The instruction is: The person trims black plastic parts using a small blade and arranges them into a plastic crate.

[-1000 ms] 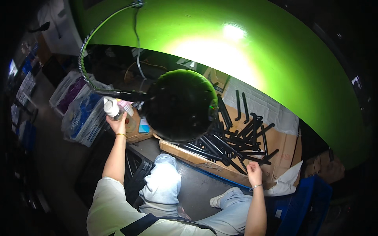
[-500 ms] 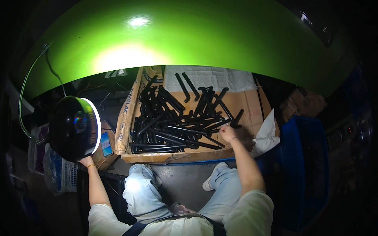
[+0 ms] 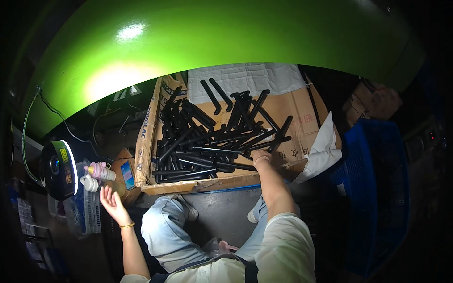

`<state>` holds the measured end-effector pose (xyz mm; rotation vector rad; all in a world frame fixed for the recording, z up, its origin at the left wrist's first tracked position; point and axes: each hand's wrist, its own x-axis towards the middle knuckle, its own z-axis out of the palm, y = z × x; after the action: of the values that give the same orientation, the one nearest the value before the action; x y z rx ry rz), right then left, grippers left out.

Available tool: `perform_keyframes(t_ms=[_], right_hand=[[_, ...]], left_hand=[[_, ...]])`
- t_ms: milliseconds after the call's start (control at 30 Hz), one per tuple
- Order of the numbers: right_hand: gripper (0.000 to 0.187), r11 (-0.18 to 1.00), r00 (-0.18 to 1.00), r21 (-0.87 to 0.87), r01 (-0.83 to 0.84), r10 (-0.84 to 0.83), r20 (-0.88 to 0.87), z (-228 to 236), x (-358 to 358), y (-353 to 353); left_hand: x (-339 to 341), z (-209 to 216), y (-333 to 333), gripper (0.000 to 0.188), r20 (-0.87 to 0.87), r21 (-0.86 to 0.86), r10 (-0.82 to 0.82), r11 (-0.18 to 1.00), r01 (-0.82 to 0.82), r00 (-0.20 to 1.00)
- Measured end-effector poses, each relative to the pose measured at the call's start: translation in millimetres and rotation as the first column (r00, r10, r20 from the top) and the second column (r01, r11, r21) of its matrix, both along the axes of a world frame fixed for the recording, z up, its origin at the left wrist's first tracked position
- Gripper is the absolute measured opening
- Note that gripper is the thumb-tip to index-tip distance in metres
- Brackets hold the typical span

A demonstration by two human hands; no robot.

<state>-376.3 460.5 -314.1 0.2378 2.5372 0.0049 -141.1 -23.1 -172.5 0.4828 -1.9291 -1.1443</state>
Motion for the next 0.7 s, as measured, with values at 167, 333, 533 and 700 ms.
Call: perform_keyframes(t_ms=[167, 333, 533, 700], right_hand=[[0.03, 0.982, 0.976, 0.004, -0.191, 0.191, -0.103, -4.3, 8.4, 11.4], [0.029, 0.998, 0.985, 0.044, 0.035, -0.027, -0.169, 38.5, -14.8, 28.3], [0.045, 0.81, 0.93, -0.527, -0.256, 0.057, -0.364, 37.5, -5.2, -22.1], [0.044, 0.777, 0.954, -0.591, -0.216, 0.039, -0.297, 11.9, 3.8, -57.1]], left_hand=[[-51.8, 75.7, 115.9, 0.041, 0.117, -0.141, -0.411, 0.894, 0.425, 0.904], [-87.6, 85.1, 186.0, 0.037, 0.406, -0.175, -0.739, 0.514, 0.84, 0.537], [-81.1, 7.7, 197.0, 0.033, 0.834, -0.303, -0.397, 0.25, 0.92, 0.383], [-102.0, 3.8, 201.7, 0.028, 0.69, -0.264, -0.549, 0.416, 0.87, 0.472]])
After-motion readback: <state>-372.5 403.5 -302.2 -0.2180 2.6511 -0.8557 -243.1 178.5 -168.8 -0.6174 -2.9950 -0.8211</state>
